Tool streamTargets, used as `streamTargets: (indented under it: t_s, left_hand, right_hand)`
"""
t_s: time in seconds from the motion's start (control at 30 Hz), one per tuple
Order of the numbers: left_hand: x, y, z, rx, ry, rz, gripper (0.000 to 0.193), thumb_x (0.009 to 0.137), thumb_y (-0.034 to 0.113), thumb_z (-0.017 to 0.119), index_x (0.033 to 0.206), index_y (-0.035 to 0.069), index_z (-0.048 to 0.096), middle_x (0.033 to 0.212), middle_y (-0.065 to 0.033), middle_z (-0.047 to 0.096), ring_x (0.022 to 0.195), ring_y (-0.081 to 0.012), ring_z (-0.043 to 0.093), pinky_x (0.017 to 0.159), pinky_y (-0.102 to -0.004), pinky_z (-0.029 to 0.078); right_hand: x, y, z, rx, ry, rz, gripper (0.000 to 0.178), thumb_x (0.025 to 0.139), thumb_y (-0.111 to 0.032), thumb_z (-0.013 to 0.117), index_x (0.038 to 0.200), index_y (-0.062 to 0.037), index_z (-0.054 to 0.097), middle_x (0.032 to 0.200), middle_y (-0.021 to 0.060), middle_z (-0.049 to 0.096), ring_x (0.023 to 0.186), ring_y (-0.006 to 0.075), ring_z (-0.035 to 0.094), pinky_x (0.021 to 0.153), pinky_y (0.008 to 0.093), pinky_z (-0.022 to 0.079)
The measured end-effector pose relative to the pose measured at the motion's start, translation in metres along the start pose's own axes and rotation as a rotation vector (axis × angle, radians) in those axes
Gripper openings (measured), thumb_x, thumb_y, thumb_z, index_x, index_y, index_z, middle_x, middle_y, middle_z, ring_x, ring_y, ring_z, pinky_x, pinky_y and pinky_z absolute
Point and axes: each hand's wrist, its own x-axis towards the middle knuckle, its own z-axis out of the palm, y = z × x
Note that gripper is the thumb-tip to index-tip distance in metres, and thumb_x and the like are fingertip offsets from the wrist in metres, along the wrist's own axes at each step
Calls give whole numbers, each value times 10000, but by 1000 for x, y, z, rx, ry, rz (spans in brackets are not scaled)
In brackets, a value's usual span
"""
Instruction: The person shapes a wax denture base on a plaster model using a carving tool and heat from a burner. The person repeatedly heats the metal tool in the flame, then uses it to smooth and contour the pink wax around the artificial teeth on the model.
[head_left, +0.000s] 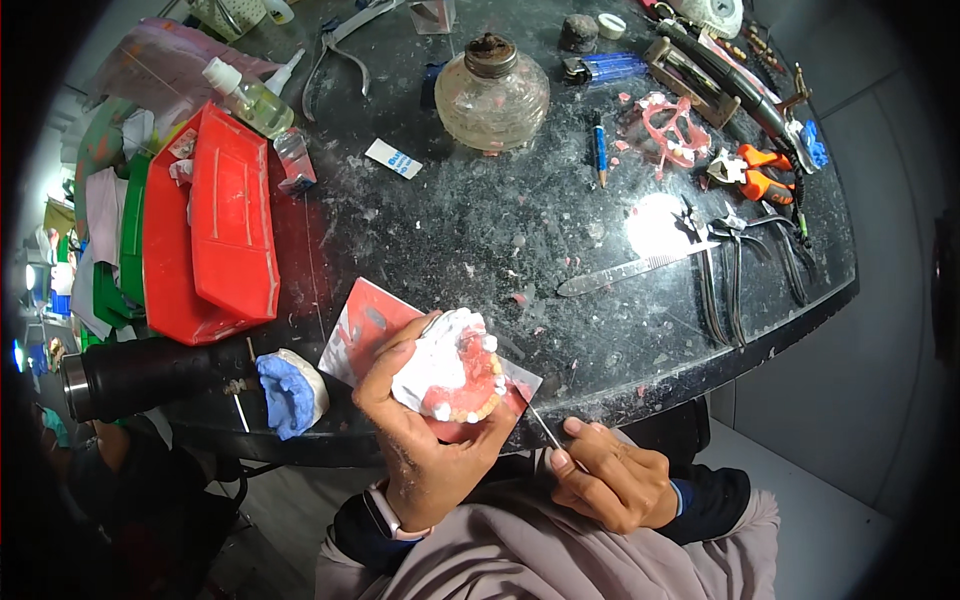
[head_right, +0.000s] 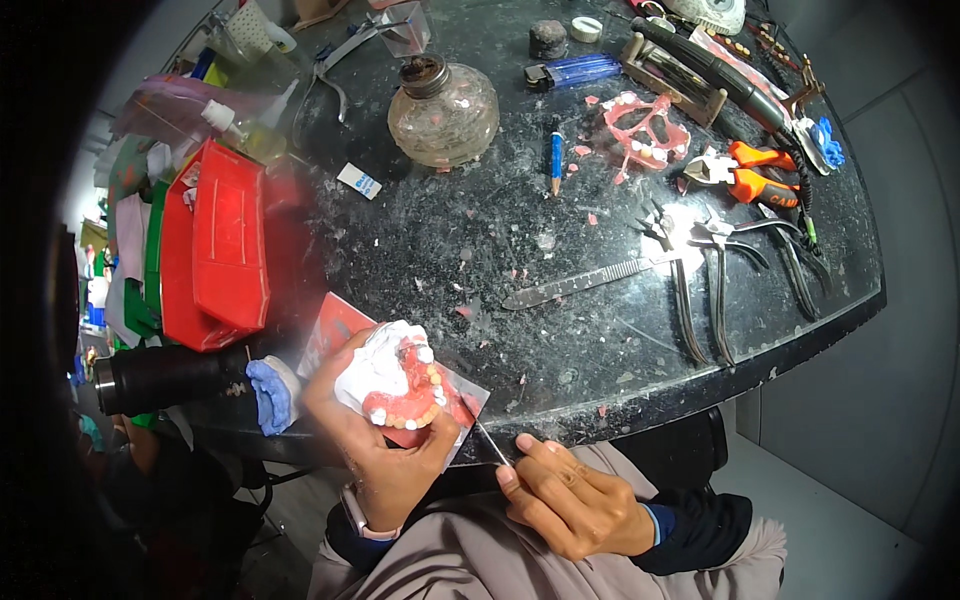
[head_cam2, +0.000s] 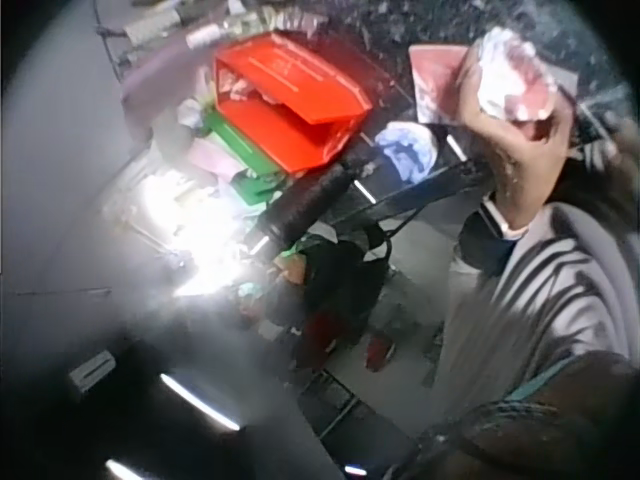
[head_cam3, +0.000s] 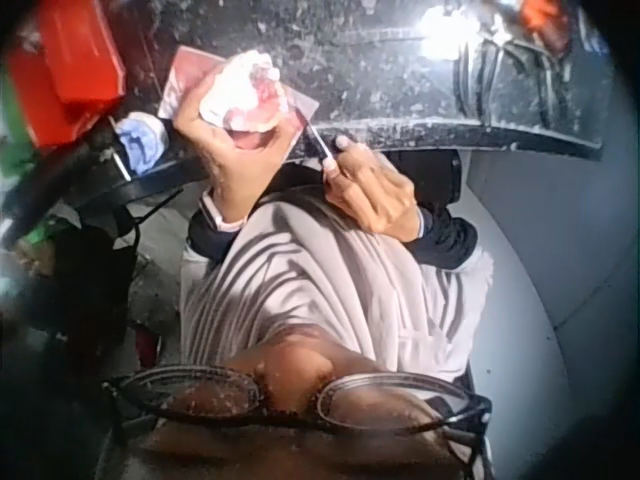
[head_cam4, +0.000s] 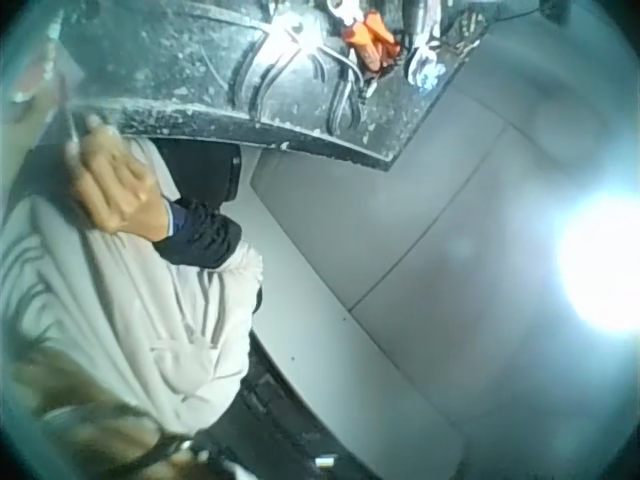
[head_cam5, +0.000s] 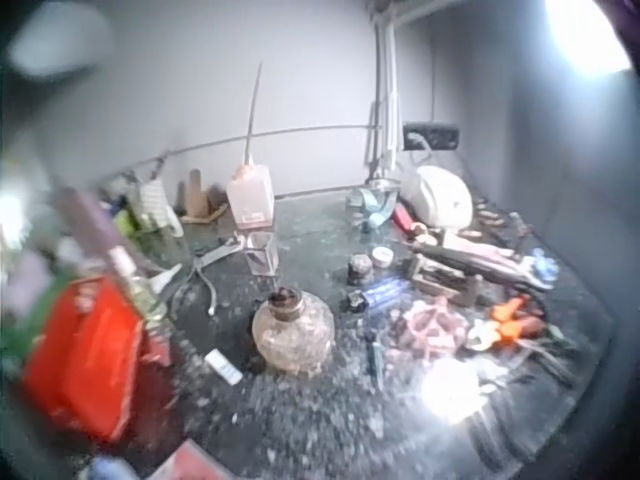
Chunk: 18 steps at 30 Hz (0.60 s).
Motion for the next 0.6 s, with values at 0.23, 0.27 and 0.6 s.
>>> streamTargets:
  t_s: [0.23, 0.27, 0.6]
  left_hand:
    - [4, 2, -2, 20, -9, 89, 704, 585, -17, 708, 1115, -37, 245, 1092, -231, 404, 943, -282, 507, 787, -344, 454]
    - [3, 3, -2, 60, -17, 65, 708, 584, -14, 711, 1119, -43, 248, 1084, -221, 405, 944, -278, 506, 787, -340, 453]
    - [2, 8, -4, 218, -22, 39, 730, 569, 36, 739, 1126, -68, 279, 1073, -189, 399, 933, -273, 502, 787, -338, 438]
  right_hand:
    - [-2, 3, 2, 33, 13, -35, 219, 703, -135, 620, 882, -8, 620, 712, 62, 571, 773, 197, 631, 611, 242, 539]
    - [-3, 3, 2, 56, 11, -25, 215, 703, -128, 620, 885, -14, 623, 710, 64, 571, 771, 198, 631, 609, 242, 539]
    - [-2, 4, 4, 56, 40, -48, 204, 693, -94, 623, 881, -17, 632, 699, 73, 571, 751, 198, 631, 609, 253, 543]
